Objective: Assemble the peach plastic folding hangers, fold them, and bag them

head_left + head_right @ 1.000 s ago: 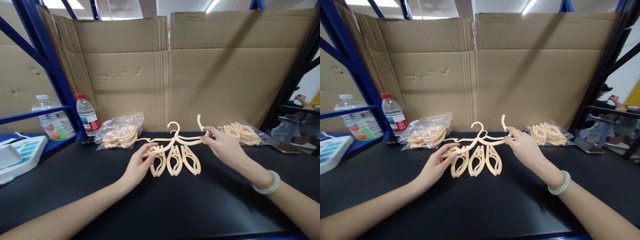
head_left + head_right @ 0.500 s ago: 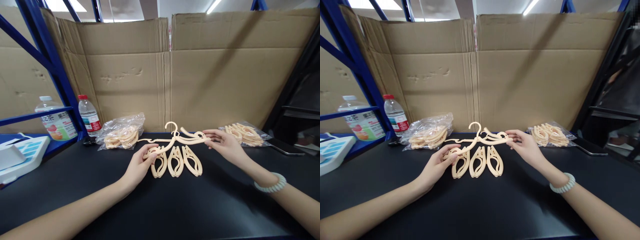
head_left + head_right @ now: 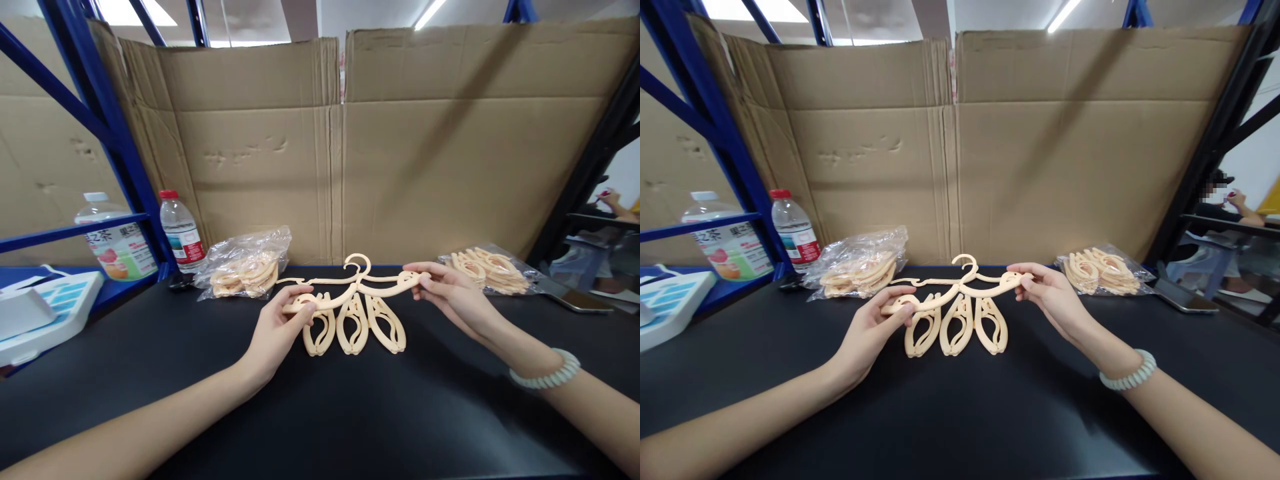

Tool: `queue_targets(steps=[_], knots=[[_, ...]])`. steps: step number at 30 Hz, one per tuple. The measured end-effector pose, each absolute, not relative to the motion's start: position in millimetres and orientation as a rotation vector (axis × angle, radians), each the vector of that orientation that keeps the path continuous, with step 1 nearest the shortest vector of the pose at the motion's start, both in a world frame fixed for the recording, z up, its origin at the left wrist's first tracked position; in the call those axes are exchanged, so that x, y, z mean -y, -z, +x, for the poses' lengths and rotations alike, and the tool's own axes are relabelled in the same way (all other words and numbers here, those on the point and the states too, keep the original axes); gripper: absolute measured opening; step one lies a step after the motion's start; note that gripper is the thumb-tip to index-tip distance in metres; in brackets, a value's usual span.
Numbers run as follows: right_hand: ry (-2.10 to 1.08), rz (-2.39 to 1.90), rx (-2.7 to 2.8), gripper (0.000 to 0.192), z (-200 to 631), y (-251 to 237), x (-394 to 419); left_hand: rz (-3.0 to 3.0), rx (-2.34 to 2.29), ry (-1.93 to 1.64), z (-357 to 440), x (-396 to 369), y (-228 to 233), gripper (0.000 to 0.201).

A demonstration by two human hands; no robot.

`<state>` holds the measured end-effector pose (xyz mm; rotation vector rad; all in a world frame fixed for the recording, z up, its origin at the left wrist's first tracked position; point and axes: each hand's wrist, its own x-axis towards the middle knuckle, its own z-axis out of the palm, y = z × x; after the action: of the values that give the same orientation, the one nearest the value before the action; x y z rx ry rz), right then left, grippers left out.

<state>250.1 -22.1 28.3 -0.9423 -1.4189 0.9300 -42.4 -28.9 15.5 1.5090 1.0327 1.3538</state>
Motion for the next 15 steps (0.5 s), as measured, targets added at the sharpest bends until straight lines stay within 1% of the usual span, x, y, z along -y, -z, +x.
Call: queue_targets(steps=[4,8,10,13,15], knots=[[-1.006,-0.895,1.332,0.017,249,-30,24,1.458,-0.970,-1.374,-41,30,-17,0.043],[-1.076,-0.856,1.270,0.016,247,-29,25,1.410,-0.899,-1.370,-40,31,-18,0.047],[-1.102,-0.848,1.248,0.019,244,-28,27,1.391,-0.866,-1.365,-39,31,-17,0.048],[-1.127,-0.860,1.221,0.030,235,-28,32,1.373,-0.813,-1.359,-39,30,-15,0.047],[-1.145,-0.861,1.227,0.036,228,-27,36,1.385,-0.794,-1.342,-38,30,-13,0.042]])
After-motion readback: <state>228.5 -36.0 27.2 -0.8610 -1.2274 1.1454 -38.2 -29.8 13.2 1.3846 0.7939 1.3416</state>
